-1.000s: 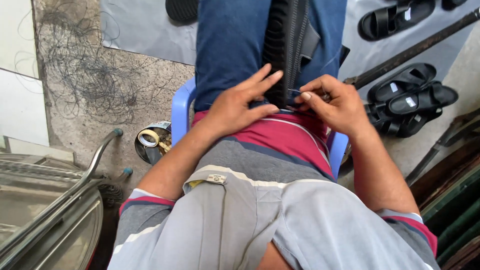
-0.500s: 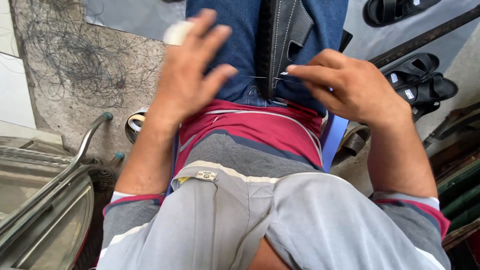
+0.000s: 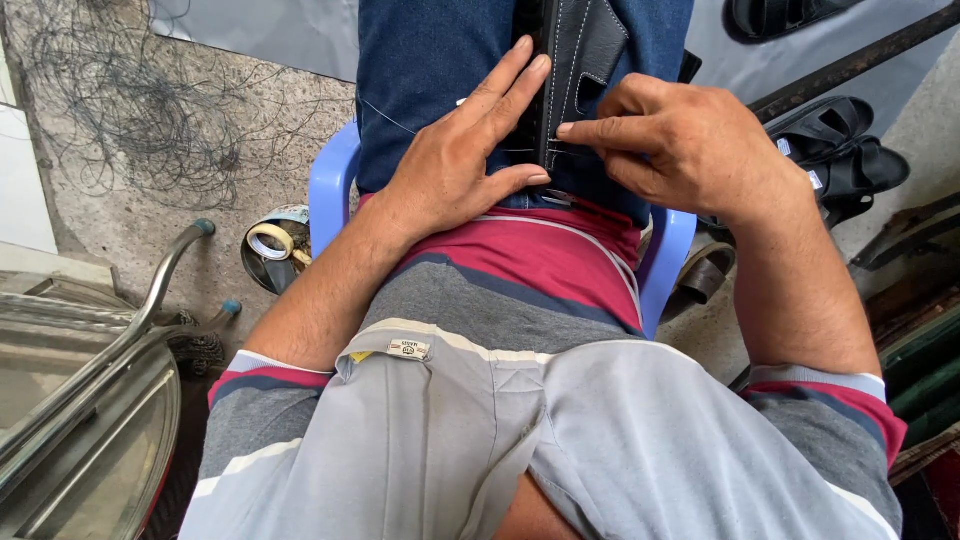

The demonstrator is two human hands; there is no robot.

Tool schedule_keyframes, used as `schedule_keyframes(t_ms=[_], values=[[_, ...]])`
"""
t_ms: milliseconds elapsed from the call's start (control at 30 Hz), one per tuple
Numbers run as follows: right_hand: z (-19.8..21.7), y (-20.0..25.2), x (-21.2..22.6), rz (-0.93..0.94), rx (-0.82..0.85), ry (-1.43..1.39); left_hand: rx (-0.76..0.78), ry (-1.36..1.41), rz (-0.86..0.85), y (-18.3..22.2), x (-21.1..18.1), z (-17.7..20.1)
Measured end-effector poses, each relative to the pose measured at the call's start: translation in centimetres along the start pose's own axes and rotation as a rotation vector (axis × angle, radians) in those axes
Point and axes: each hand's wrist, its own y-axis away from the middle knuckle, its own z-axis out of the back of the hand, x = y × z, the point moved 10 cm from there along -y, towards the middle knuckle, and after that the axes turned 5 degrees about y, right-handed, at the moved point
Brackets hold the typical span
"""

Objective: Hand-sewing a leather strap onto a sandal using a needle and thread.

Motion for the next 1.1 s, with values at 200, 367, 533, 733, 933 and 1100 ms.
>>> schedule_keyframes(t_ms=[200,367,533,733,933,1100], values=[[0.1,-0.1,-0.1,0.005,-0.019,-0.034,-0.012,0.009,-0.055,0.1,-0.1,0.2],[0.2,-0.2,-0.1,-0.002,-0.020,-0.056,-0.001,0.018,-0.034,0.0,-0.1,0.2],[0.3,-0.2,-0.1,-0.002,-0.021,-0.097,0.007,0.031,-0.014,0.1,0.0,0.2],[-0.1,-0.2,-0.3,-0.014,0.008,-0.109,0.003,0.039,-0.029,0.1,0.0,0.2],[0.0,-0.2,0.0,-0.030,-0.001,-0.015,0.001,0.033,-0.013,0.1,0.3,0.2],[0.1,-0.4,1.0,-0.174,0.106,0.307,0.027,-0.025,-0.043,-0.1,0.5,-0.2]])
